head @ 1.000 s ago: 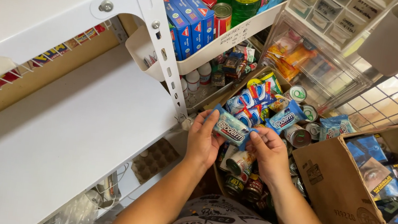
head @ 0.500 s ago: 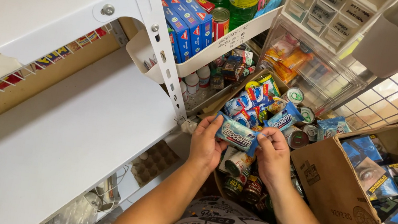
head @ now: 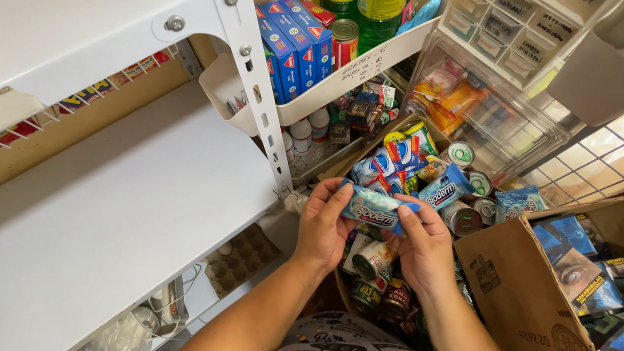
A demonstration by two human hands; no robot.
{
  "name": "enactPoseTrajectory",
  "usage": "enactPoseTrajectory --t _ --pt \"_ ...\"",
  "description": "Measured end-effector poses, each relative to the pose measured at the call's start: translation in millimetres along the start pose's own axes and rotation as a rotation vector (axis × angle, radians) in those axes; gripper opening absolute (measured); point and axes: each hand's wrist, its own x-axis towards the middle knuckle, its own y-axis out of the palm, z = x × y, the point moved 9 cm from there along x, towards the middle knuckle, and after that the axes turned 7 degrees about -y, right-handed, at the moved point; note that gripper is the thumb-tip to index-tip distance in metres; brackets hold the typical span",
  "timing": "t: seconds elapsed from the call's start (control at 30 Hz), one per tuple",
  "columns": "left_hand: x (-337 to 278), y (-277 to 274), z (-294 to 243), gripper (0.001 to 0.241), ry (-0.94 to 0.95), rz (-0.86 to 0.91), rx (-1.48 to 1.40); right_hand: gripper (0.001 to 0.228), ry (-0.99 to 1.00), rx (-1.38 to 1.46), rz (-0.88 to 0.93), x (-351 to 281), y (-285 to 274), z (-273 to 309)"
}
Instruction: Stocking bars of soap on a metal shelf in a grocery store.
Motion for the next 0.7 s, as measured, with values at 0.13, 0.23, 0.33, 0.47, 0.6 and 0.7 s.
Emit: enactPoseTrajectory --t 0.13,0.23,0.33,0.47,0.6,0.7 --pt "-3 0 -1 0.024 -0.016 0.009 0.176 0.023 -0.068 0.051 0.048 3 -4 7" --pt "-6 4 1 0.027 -0.006 0.026 0.496 0.02 -0.061 0.086 0.045 3 -5 10" --pt "-6 10 5 0.027 -0.04 0.071 0.491 0.019 -0.027 0.1 0.035 2 1 15" --pt "-5 7 12 0.023 -0.112 0.048 0.371 0.017 0.008 0.132 0.005 2 0 15" --pt "0 0 25 0.015 -0.165 0.052 0.177 0.014 0.013 0.175 0.009 3 1 15" --pt "2 -3 29 0.015 -0.18 0.017 0.138 0.013 0.024 0.235 0.015 5 3 14"
